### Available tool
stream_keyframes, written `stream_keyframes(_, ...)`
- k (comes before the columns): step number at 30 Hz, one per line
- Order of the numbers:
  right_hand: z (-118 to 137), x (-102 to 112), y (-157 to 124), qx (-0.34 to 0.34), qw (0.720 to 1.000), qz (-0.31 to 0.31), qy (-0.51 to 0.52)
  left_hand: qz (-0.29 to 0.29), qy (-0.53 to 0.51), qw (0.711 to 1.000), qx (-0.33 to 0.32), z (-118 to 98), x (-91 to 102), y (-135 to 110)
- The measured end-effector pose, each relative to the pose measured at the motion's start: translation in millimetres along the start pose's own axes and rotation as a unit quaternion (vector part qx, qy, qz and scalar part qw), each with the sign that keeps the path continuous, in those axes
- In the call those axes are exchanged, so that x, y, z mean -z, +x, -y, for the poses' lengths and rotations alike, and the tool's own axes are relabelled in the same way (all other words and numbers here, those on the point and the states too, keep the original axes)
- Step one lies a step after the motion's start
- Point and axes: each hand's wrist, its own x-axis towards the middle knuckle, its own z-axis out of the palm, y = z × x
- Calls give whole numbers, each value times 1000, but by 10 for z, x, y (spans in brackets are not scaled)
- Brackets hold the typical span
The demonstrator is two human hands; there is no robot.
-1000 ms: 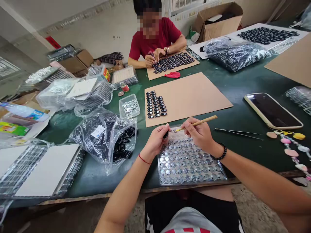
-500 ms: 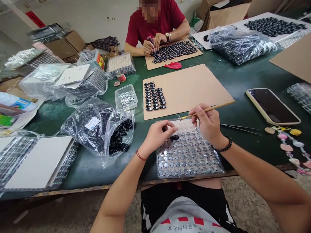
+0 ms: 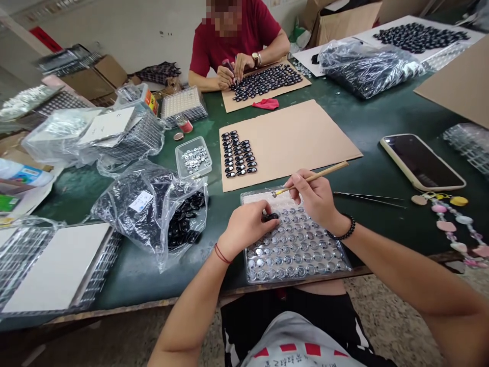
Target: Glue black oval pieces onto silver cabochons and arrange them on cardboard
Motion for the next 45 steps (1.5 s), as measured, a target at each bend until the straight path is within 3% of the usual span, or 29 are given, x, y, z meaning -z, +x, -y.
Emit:
stream_keyframes(11, -1, -8, 3, -18, 1000, -2, 17, 37, -57, 998, 7, -40, 72, -1)
stream_keyframes(17, -48, 9, 69, -91, 989, -38, 107, 94, -201, 975, 16, -104, 106, 17)
stream_keyframes(21, -40, 26, 95, -96, 989, -47, 101, 78, -284, 954, 54, -124, 104, 20)
stream_keyframes(26, -31, 7, 41, -79, 993, -26, 79, 35, -313, 948, 47, -150, 75, 43)
stream_keyframes(30, -29, -17, -12, -76, 994, -16, 73, 7, -397, 913, 95, -141, 22, 62)
stream_keyframes(32, -14, -25, -29, -66, 995, -13, 68, -11, -401, 911, 98, -127, -3, 66)
stream_keyframes(37, 39, -37, -76, -16, 999, 28, 31, -53, -284, 956, 53, -87, -26, 72)
stream_keyframes(40, 34, -38, -108, 11, 998, 61, -10, -52, -250, 966, 38, -71, -22, 79)
stream_keyframes(45, -2, -16, -146, 133, 984, 68, -96, -60, -243, 967, 41, -52, -19, 86)
